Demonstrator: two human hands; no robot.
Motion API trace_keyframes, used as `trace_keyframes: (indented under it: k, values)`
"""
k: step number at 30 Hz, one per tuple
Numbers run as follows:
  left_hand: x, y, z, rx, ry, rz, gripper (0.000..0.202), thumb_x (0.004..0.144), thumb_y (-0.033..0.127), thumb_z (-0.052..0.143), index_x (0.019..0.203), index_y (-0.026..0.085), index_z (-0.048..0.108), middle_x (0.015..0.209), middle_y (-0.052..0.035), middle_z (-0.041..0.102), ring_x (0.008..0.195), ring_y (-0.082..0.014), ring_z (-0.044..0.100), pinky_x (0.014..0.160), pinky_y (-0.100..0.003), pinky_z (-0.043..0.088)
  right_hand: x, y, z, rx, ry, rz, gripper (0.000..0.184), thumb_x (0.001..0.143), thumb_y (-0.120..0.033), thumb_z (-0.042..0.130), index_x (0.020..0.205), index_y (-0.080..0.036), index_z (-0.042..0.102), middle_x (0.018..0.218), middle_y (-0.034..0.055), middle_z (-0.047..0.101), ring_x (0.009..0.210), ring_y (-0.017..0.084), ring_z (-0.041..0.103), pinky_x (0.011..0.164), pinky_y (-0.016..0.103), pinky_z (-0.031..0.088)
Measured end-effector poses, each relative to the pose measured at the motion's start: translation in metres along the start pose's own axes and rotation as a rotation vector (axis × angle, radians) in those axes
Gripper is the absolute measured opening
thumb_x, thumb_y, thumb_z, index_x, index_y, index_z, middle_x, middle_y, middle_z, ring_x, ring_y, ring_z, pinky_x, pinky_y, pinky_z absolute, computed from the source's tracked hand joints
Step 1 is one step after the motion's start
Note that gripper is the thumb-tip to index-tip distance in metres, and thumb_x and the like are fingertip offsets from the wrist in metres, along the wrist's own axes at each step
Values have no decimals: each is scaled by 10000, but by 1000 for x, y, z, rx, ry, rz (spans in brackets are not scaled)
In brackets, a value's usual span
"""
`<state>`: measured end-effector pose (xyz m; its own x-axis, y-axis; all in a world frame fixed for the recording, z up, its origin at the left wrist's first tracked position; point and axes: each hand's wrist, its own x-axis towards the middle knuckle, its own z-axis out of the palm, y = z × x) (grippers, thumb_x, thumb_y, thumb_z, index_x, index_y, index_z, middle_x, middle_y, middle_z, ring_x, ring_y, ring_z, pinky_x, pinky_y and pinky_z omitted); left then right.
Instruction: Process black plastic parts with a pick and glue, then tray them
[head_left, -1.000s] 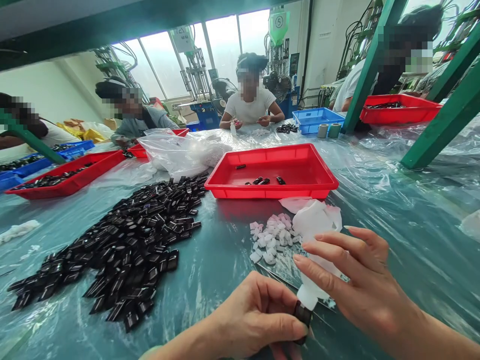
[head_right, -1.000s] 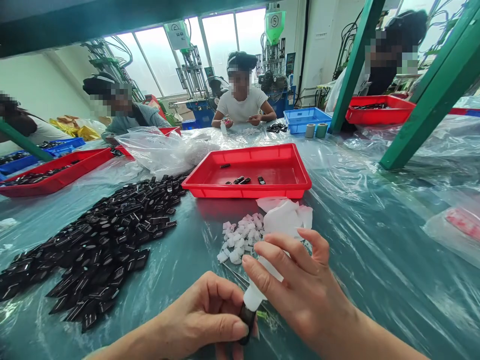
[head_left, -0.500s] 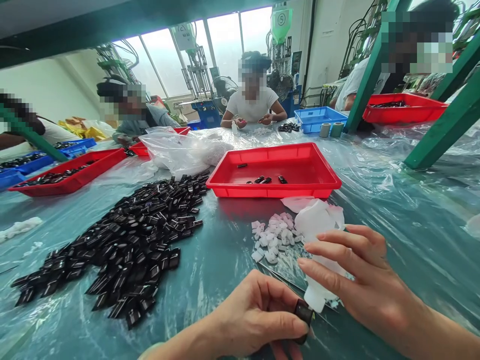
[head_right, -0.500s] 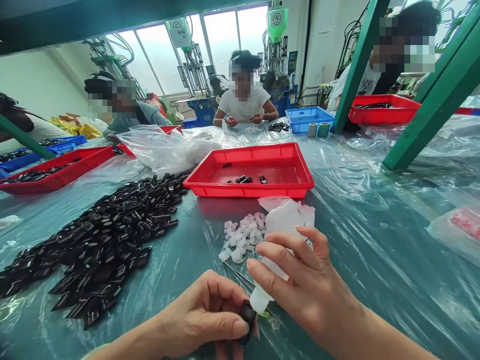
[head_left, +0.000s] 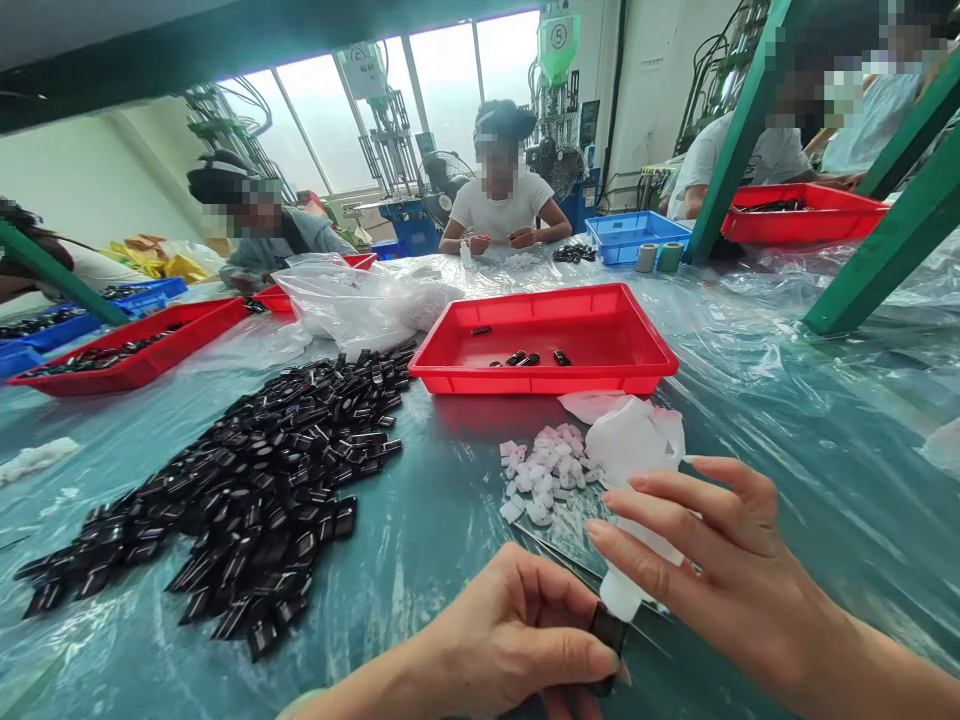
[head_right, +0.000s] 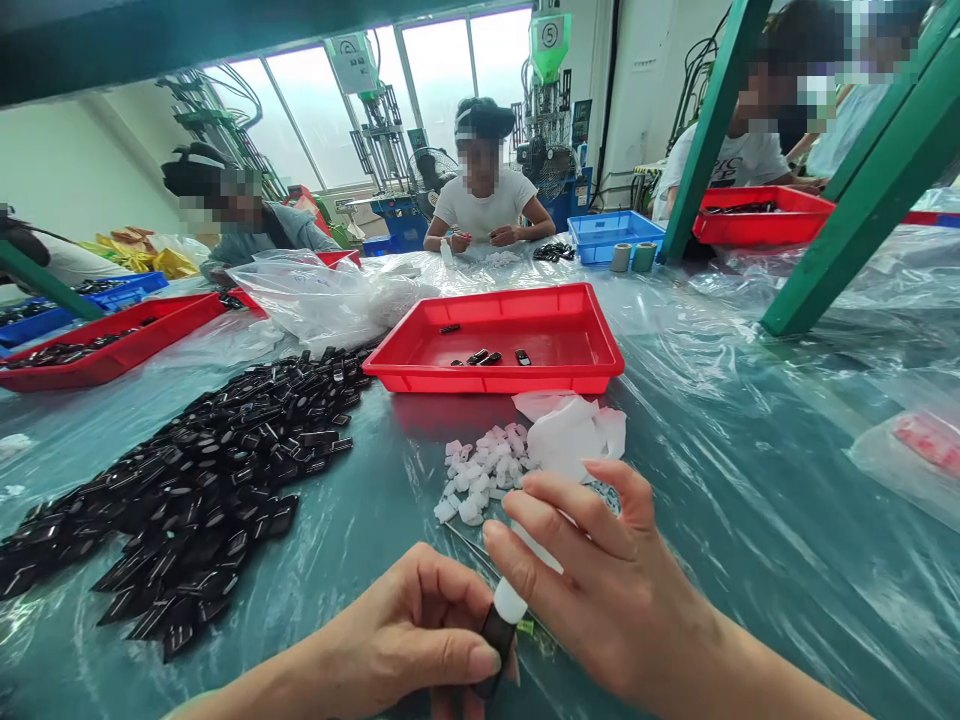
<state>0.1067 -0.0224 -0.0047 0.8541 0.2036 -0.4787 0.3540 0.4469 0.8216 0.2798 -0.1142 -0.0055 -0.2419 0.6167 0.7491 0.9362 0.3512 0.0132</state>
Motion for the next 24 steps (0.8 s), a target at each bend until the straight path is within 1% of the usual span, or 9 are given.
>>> trace_keyframes:
  k: [4,8,11,14,16,19,24]
  values:
    - [1,-1,1,16,4,-9,312,626,371,710,754,87,684,544,-4,542,423,-77,548,350,-144,343,-1,-1,2,-10,8,13,301,898,-136,347,1007,-217,616,1009,19,649,1040,180,492,991,412,237]
    - [1,0,1,13,-4,-11,311,636,376,702,750,87,682,552,-8,547,423,-75,549,348,-141,343,0,-1,1,3,-2,11,295,907,-140,347,1013,-205,615,1010,28,648,1044,187,488,983,421,238]
    - [1,2,0,-8,-2,-6,287,643,355,701,742,86,677,546,-6,544,411,-73,547,343,-139,349,0,1,1,36,-2,18,325,918,-128,316,996,-207,622,999,28,650,1040,184,494,974,416,243]
    - [1,2,0,-26,-2,7,250,648,326,700,719,88,667,543,-9,551,403,-74,547,336,-136,354,-1,3,1,60,-22,29,332,931,-157,304,994,-220,625,1007,26,644,1044,190,492,969,423,236]
    - [0,2,0,-27,-4,8,238,654,314,696,725,89,667,558,-15,560,408,-73,552,338,-134,360,-2,5,1,78,-46,37,309,929,-173,328,995,-231,624,1016,24,637,1052,197,485,965,430,234]
    - [0,1,0,-20,-9,6,235,655,309,694,740,91,673,572,-15,558,413,-68,553,341,-129,363,-3,6,0,99,-68,37,285,905,-136,376,988,-245,625,1017,19,630,1052,198,479,942,425,256]
    - [-2,1,0,-17,-13,1,245,647,317,699,742,92,677,566,-11,551,412,-65,545,338,-126,354,0,7,1,141,-40,50,269,894,-103,400,951,-230,630,973,22,630,1025,193,487,900,400,296]
